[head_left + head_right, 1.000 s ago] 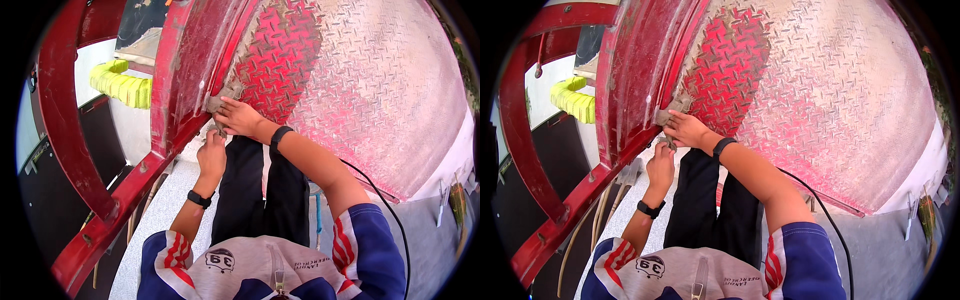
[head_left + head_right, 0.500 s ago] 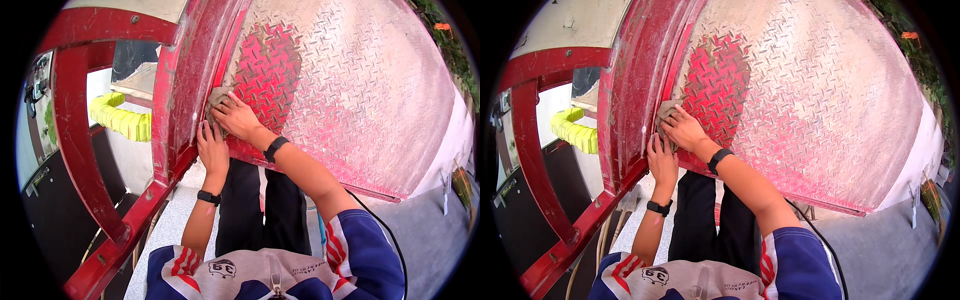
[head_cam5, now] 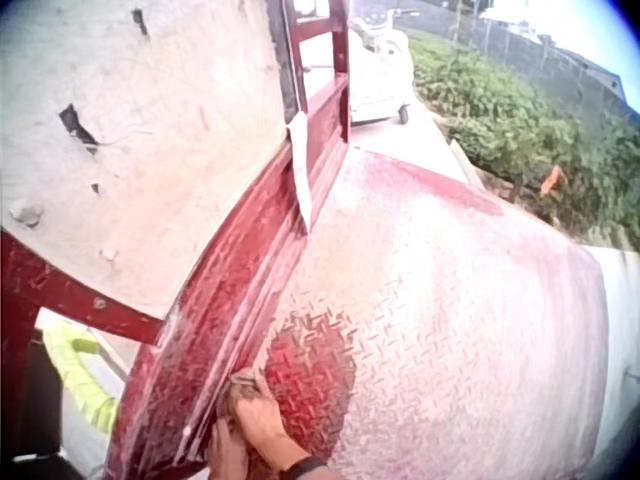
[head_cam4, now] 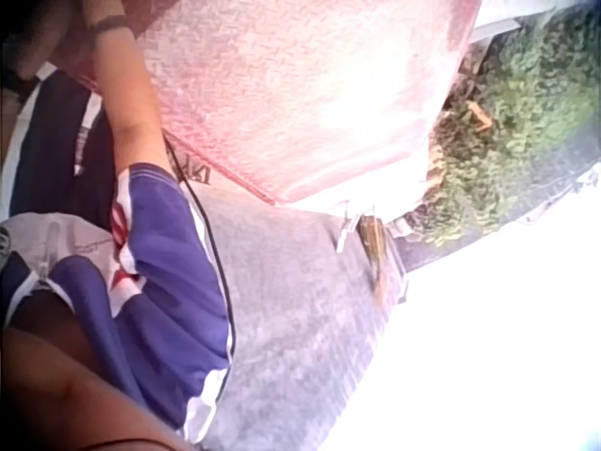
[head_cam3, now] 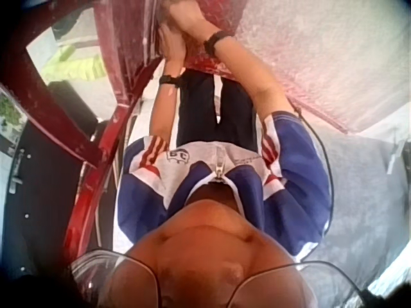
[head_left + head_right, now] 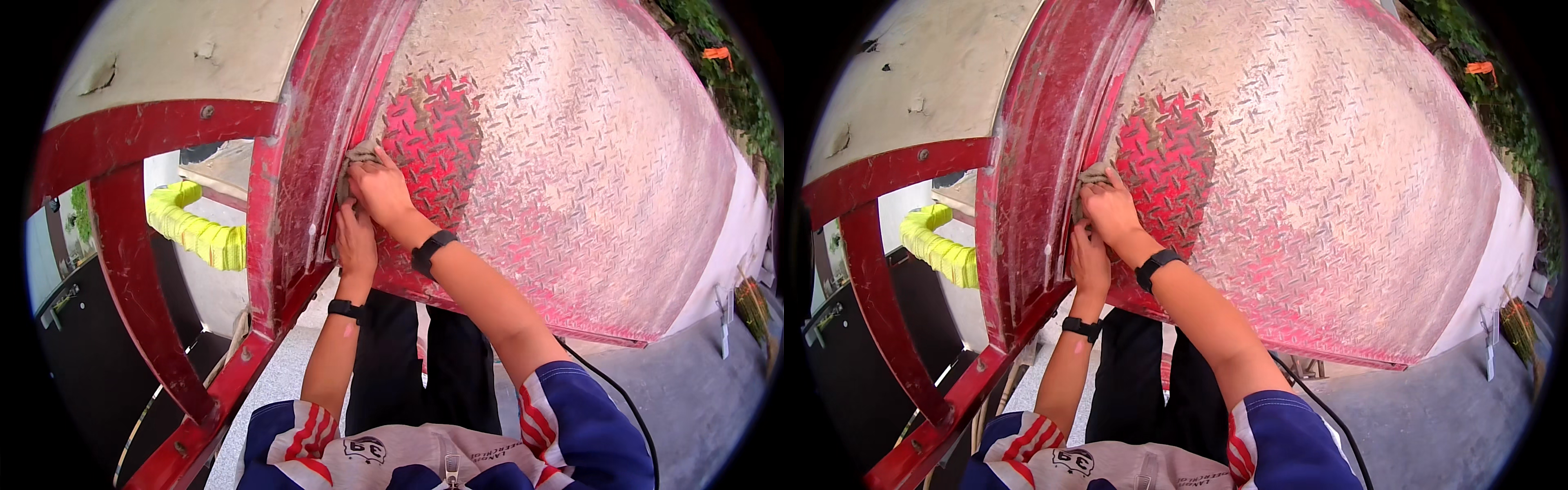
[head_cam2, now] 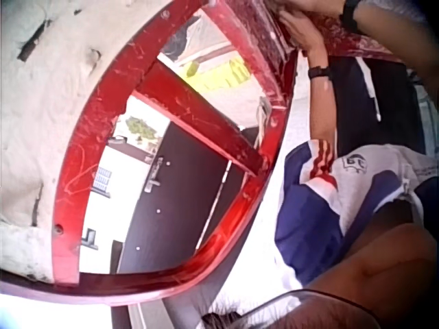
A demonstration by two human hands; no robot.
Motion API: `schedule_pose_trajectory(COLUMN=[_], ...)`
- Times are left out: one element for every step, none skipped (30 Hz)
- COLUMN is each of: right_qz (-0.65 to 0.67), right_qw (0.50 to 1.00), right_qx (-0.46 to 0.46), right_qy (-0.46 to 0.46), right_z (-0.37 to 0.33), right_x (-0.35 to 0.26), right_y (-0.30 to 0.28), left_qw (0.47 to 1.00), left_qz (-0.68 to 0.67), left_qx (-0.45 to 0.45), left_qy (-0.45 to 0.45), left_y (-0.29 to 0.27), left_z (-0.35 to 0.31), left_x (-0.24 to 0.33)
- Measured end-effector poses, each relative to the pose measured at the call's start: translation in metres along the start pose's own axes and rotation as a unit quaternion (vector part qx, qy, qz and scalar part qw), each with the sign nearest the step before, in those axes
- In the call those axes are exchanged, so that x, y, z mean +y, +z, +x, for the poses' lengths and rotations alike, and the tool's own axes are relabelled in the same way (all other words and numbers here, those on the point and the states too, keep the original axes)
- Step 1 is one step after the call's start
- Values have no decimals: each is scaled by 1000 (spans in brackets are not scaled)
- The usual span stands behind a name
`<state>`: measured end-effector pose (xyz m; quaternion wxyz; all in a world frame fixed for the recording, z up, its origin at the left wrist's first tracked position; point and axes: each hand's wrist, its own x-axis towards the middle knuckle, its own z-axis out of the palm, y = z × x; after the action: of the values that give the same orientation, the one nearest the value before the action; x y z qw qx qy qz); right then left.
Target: The person cleans the red metal tailgate and cargo bed of a vehicle using a cloth, wiping along the interior hinges, frame, and flat surfaces.
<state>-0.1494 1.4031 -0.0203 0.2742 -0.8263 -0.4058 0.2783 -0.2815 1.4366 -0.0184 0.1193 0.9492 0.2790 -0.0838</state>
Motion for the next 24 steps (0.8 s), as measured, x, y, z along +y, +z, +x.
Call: schedule_pose_trajectory(right_qz=[15, 29, 44, 51, 58, 63, 91, 116, 140, 165, 219, 271, 283, 292, 292, 293, 295, 289, 282, 278, 265, 252, 237, 225], right_qw=[997, 989, 976, 965, 952, 935, 947, 943, 938, 933, 921, 908, 901, 893, 894, 894, 895, 901, 906, 912, 913, 914, 915, 918], right_qx=[68, 139, 210, 255, 298, 340, 279, 280, 281, 282, 275, 278, 290, 308, 309, 310, 308, 300, 292, 281, 292, 302, 312, 310], right_qy=[-18, -33, -48, -7, 33, 74, 130, 137, 145, 152, 165, 157, 153, 151, 144, 137, 128, 122, 116, 111, 106, 101, 96, 101], right_z=[0, 0, 2, 1, -3, -7, -9, -7, -3, 2, 5, 8, 9, 12, 13, 14, 16, 19, 21, 23, 28, 36, 45, 56], right_x=[3, 6, 9, 10, 4, -1, -5, -9, -15, -22, -29, -36, -41, -40, -37, -34, -32, -29, -23, -22, -18, -11, -2, 7], right_y=[7, 13, 20, 28, 32, 35, 37, 41, 46, 52, 60, 64, 68, 71, 72, 74, 74, 73, 72, 70, 67, 62, 56, 48], left_qw=[1000, 998, 997, 995, 993, 990, 988, 997, 999, 993, 989, 986, 982, 977, 974, 971, 970, 968, 969, 973, 977, 980, 979, 979], left_qz=[7, 16, 17, 32, 46, 60, 95, 29, -37, -102, -141, -156, -170, -185, -197, -209, -212, -215, -222, -211, -200, -190, -195, -202], left_qx=[12, 24, 36, 46, 57, 67, 59, 41, 22, 2, -27, -38, -49, -60, -65, -71, -82, -92, -70, -64, -59, -53, -48, -35], left_qy=[24, 54, 62, 78, 92, 107, 109, 56, 3, -51, -28, -50, -72, -88, -89, -91, -91, -91, -82, -66, -49, -33, -33, -13], left_y=[1, -3, -7, -11, -16, -19, -9, -11, -12, -14, 0, 11, 21, 23, 25, 28, 25, 24, 29, 26, 25, 24, 15, 10], left_z=[2, 7, 6, 4, 2, 1, 0, -3, -8, -13, -19, -26, -33, -31, -29, -26, -22, -19, -18, -13, -4, 6, 22, 38], left_x=[-11, -16, -18, -21, -22, -24, -33, -27, -14, -8, -18, -25, -32, -33, -34, -35, -35, -34, -36, -34, -31, -28, -15, -8])
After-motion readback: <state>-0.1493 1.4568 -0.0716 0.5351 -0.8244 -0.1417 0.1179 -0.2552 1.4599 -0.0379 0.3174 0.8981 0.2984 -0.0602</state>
